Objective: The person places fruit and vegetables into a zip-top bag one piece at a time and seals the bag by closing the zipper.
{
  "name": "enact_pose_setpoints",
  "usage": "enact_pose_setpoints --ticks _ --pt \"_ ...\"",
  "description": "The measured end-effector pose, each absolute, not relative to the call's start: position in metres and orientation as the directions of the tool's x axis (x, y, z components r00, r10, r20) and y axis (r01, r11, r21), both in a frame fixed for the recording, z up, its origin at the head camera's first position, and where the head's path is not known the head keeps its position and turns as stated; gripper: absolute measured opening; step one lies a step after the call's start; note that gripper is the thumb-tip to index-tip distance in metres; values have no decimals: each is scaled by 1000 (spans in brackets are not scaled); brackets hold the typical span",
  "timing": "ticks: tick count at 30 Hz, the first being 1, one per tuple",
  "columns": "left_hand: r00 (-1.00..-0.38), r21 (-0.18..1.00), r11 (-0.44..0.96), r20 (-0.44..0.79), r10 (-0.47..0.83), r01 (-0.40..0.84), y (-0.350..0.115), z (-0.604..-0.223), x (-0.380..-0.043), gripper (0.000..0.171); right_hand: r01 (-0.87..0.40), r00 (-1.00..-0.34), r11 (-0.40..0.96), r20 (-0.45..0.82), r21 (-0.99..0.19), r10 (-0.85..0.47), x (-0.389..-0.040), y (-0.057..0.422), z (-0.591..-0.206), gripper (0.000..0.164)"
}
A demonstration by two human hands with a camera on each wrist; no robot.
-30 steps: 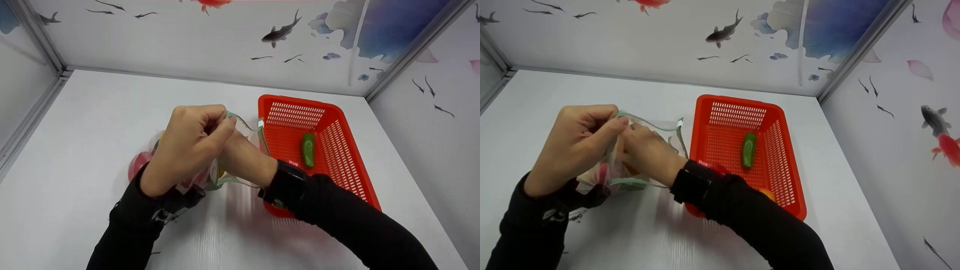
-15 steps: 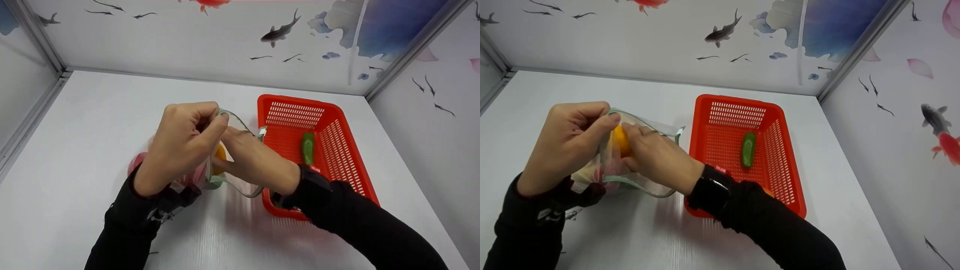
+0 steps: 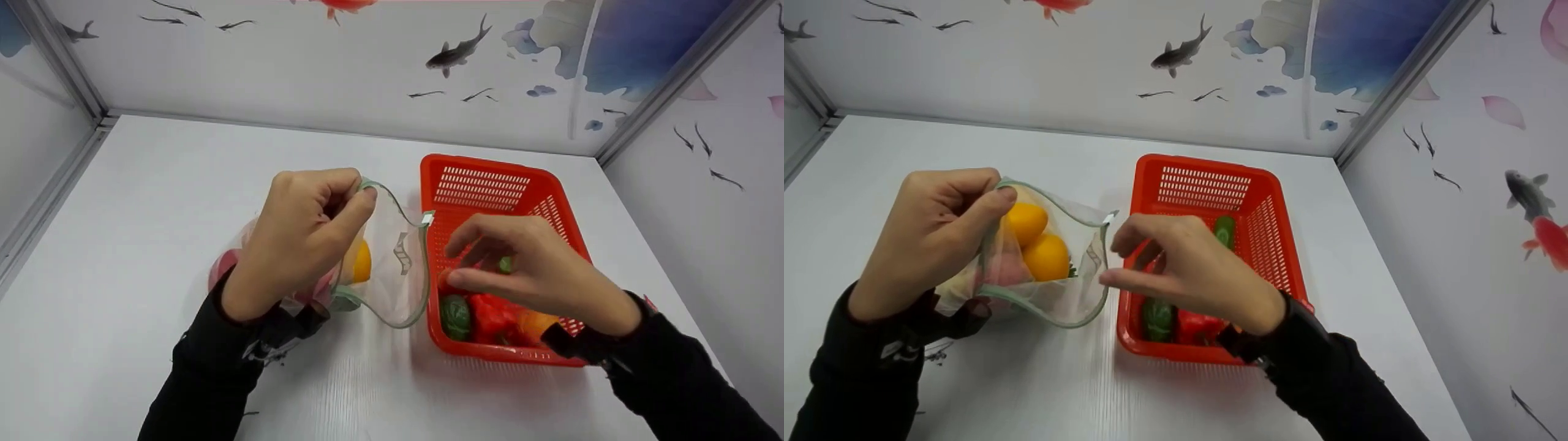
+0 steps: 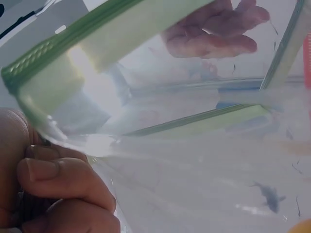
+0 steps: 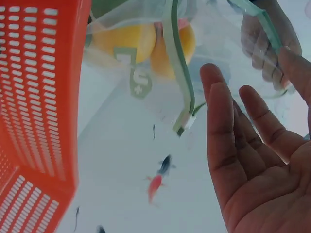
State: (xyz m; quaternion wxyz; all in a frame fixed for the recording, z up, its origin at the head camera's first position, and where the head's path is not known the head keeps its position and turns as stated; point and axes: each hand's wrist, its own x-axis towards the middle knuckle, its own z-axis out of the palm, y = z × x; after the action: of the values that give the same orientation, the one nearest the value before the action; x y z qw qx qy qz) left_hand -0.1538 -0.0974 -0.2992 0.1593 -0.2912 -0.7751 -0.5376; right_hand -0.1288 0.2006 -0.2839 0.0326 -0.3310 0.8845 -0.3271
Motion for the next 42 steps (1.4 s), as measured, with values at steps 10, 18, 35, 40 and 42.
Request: enact_pose_setpoints --ticks 10,18,35,40,42 --pt "-775 738 250 559 295 627 -96 -301 -153 41 -369 -912 753 54 -545 -408 -171 254 -307 51" --pt "-774 737 251 555 304 627 -94 -302 -152 43 -309 -904 810 -110 -498 -413 -198 265 -348 65" --pt "-757 722 245 573 313 647 -91 -302 -153 43 -307 -768 838 -403 -451 -499 -212 249 -388 44" --pt "-756 720 248 573 315 649 -92 -302 -154 43 -319 -780 831 -373 -455 -503 -212 250 -392 38" --pt "-757 720 250 573 313 648 -92 -302 -154 43 -321 -788 829 -357 -457 -502 -212 250 -392 37"
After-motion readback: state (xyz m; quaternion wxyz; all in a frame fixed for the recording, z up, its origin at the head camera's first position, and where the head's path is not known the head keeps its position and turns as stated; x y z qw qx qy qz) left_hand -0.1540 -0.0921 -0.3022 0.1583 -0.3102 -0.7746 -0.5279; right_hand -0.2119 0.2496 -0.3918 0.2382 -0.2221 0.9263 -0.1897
